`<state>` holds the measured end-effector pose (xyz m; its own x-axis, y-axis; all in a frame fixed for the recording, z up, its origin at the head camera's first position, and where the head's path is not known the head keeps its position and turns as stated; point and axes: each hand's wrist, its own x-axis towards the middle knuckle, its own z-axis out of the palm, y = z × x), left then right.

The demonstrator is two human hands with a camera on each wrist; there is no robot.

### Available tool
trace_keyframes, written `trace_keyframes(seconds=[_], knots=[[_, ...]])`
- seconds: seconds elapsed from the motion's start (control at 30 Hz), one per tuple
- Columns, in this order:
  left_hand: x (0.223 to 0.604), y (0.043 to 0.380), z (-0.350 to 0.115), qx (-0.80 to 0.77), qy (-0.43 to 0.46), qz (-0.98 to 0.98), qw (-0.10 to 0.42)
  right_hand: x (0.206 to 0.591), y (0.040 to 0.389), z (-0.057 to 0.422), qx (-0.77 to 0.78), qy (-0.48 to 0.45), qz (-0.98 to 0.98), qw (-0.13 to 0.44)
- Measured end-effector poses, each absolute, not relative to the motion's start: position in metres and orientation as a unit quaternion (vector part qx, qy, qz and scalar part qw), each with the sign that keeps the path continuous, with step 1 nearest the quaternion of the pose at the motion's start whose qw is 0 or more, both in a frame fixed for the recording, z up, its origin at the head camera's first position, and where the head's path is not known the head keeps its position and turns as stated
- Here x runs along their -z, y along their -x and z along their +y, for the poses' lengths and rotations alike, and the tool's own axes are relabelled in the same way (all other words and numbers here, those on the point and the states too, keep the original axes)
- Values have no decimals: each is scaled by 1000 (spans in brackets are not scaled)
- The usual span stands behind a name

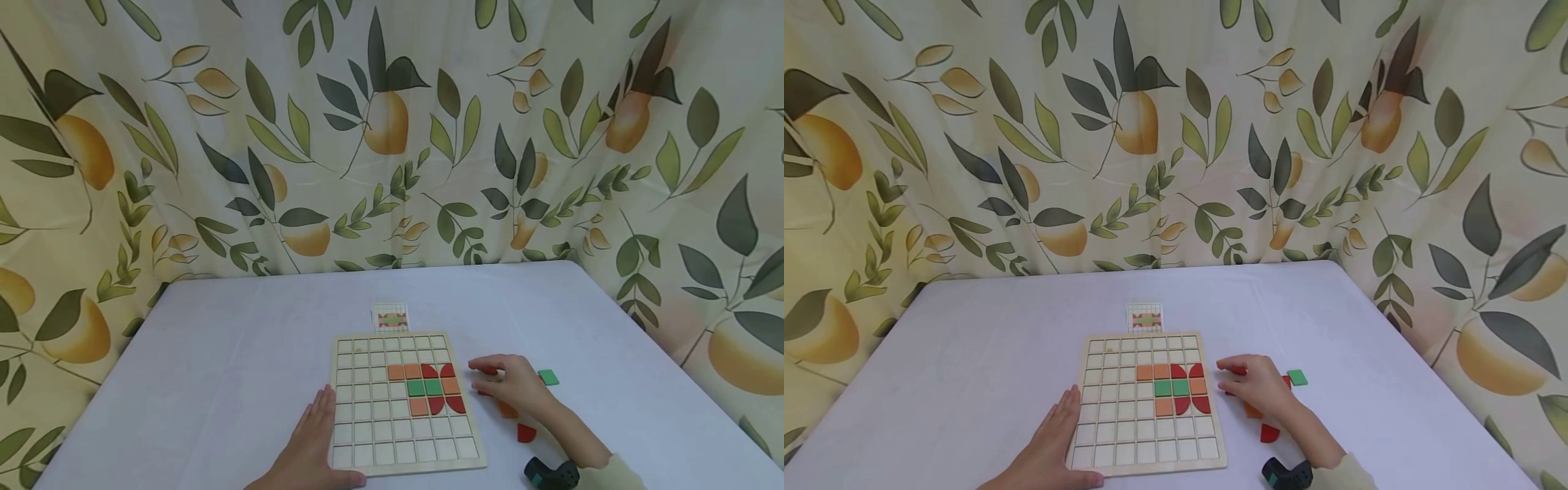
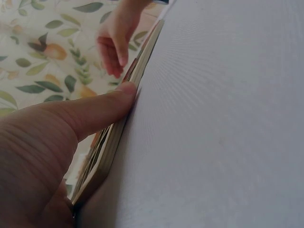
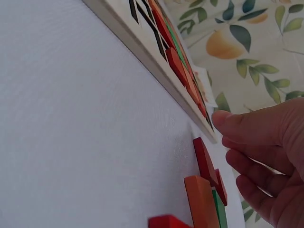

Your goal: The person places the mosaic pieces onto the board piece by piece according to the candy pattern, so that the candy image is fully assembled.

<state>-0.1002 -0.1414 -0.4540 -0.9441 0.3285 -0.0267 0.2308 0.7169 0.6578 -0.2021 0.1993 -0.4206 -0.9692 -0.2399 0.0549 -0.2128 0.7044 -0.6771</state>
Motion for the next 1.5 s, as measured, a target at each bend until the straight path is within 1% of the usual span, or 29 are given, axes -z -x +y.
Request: trace_keyframes(seconds=[0.23,0.47,0.57,0.73,1.0,1.27,1.5], knots=[[452,100,-141,-351,-145,922,78,418,195,213,358,100,928,21],[454,100,-142,-344,-150,924,70,421,192,221,348,62,935,35],[455,100,-142,-345,-155,923,65,421,189,226,342,58,937,32],[456,100,-141,-340,-160,925,56,422,183,233,332,71,940,16],[454,100,-141,-344,-154,924,63,423,175,240,327,99,940,-3],[454,99,-141,-338,-156,926,61,425,170,248,323,157,933,-30],[454,100,-141,-343,-153,925,65,427,173,245,319,116,940,-34]])
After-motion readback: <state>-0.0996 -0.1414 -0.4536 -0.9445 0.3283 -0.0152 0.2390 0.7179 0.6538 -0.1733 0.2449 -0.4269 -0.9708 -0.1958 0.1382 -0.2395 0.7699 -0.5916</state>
